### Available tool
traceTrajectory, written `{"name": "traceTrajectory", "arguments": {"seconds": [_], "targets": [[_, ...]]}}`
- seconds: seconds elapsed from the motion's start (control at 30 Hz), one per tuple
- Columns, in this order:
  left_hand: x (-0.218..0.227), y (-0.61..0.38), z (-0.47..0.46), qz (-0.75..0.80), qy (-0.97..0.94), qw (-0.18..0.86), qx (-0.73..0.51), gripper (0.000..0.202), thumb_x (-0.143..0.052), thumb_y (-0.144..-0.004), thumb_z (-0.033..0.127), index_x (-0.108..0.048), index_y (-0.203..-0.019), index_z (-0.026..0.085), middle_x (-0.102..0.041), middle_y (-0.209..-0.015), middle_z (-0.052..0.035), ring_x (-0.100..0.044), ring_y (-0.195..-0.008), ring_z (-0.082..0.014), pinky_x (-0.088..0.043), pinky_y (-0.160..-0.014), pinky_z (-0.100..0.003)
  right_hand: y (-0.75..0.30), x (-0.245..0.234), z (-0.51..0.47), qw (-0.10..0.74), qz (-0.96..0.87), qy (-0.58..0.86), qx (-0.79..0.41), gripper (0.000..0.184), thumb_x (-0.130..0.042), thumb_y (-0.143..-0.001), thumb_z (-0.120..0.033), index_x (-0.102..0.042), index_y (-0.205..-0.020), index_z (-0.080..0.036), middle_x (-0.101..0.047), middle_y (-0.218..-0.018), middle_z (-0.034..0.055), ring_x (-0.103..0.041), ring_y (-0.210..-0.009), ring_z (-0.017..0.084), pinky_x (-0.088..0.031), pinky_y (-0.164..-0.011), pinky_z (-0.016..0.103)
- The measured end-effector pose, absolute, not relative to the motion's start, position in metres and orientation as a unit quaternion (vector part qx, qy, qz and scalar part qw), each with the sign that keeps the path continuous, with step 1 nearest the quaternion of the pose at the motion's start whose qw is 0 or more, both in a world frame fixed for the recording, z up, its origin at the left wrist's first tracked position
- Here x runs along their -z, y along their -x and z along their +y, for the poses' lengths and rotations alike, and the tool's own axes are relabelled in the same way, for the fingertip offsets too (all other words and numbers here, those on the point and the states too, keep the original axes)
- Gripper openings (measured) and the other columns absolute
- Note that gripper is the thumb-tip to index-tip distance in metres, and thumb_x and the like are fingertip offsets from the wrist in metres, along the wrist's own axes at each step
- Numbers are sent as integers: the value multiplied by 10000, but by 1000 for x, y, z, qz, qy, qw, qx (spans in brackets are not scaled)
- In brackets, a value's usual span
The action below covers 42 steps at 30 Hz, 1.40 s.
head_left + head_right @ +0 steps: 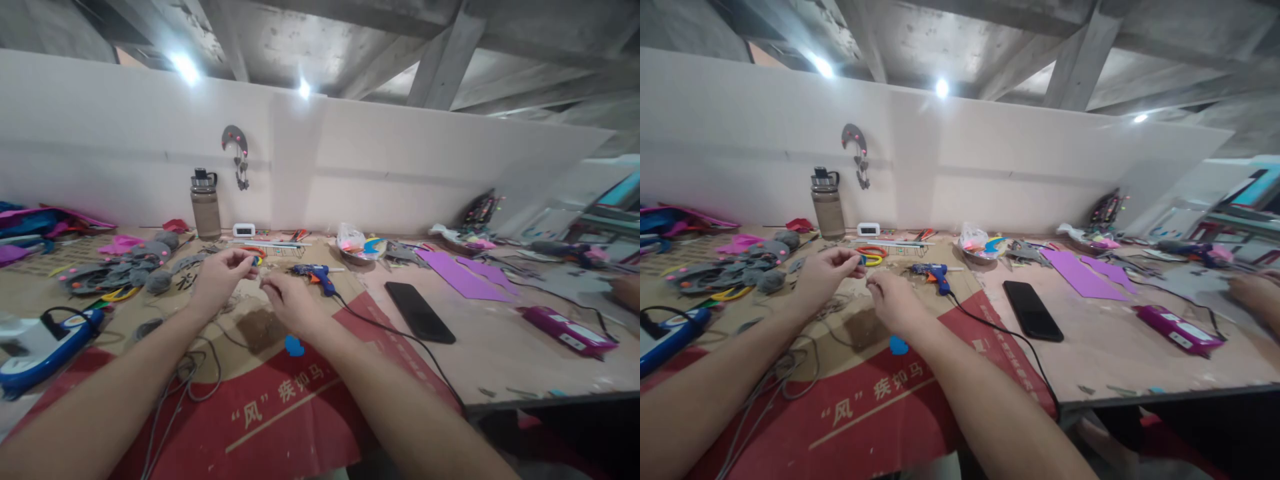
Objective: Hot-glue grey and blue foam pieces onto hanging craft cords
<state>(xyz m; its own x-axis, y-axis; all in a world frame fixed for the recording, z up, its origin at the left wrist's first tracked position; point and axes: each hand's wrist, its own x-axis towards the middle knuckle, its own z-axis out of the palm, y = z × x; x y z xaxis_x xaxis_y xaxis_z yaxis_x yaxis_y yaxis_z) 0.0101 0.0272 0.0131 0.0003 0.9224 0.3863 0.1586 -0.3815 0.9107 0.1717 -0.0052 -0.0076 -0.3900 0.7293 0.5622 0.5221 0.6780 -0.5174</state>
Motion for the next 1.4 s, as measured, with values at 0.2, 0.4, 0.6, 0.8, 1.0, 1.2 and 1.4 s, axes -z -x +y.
{"name": "traceTrajectory", "arguments": {"seconds": [0.2, 0.4, 0.6, 0.8, 1.0, 1.2, 1.4], "targets": [[-19, -4, 32, 447, -577, 334, -596, 172, -647, -701, 320, -625, -763, 161, -672, -641, -18, -634, -578, -142, -536, -599, -248, -166, 11, -8, 338, -867, 345, -123, 190, -430, -883, -180, -590, -782, -166, -605, -766, 19, -513, -732, 114, -352, -670, 213], [-21, -3, 34, 430, -551, 352, -622, 129, -654, -701, 296, -618, -734, 177, -636, -654, 4, -633, -607, -137, -548, -622, -248, -168, 5, -8, 275, -881, 374, -87, 264, -482, -887, -276, -623, -698, -157, -603, -745, 36, -483, -725, 126, -329, -704, 249], [-21, 0, 37, 427, -529, 389, -622, 137, -664, -691, 299, -615, -737, 181, -633, -653, 4, -636, -609, -137, -554, -642, -258, -181, 3, -2, 279, -870, 377, -153, 324, -425, -910, -296, -580, -662, -158, -560, -662, 14, -458, -616, 100, -313, -599, 218], [-19, 4, 41, 419, -519, 399, -629, 190, -675, -674, 328, -602, -749, 169, -641, -674, 2, -651, -632, -149, -555, -651, -278, -202, -1, 14, 305, -804, 491, -137, 307, -398, -906, -287, -582, -691, -167, -590, -662, 16, -507, -612, 114, -308, -571, 225], [-18, 7, 43, 406, -511, 418, -632, 291, -719, -640, 371, -596, -772, 143, -642, -665, -3, -654, -633, -155, -557, -639, -285, -237, -5, 32, 229, -681, 695, 19, 294, -395, -896, -296, -634, -867, -129, -664, -882, 147, -606, -792, 203, -364, -660, 274], [-24, 8, 39, 407, -526, 401, -630, 301, -693, -665, 404, -597, -791, 148, -655, -692, -20, -656, -644, -165, -554, -638, -291, -245, 13, 40, 98, -675, 731, -13, 287, -558, -776, -303, -671, -894, -67, -663, -943, 230, -627, -893, 295, -413, -715, 315], [-33, 7, 23, 421, -598, 329, -598, 237, -626, -743, 384, -604, -822, 161, -678, -697, -27, -653, -646, -151, -527, -665, -270, -240, 32, 50, 139, -641, 754, -37, 271, -497, -740, -161, -651, -949, -85, -679, -917, 200, -646, -808, 246, -410, -638, 278]]}}
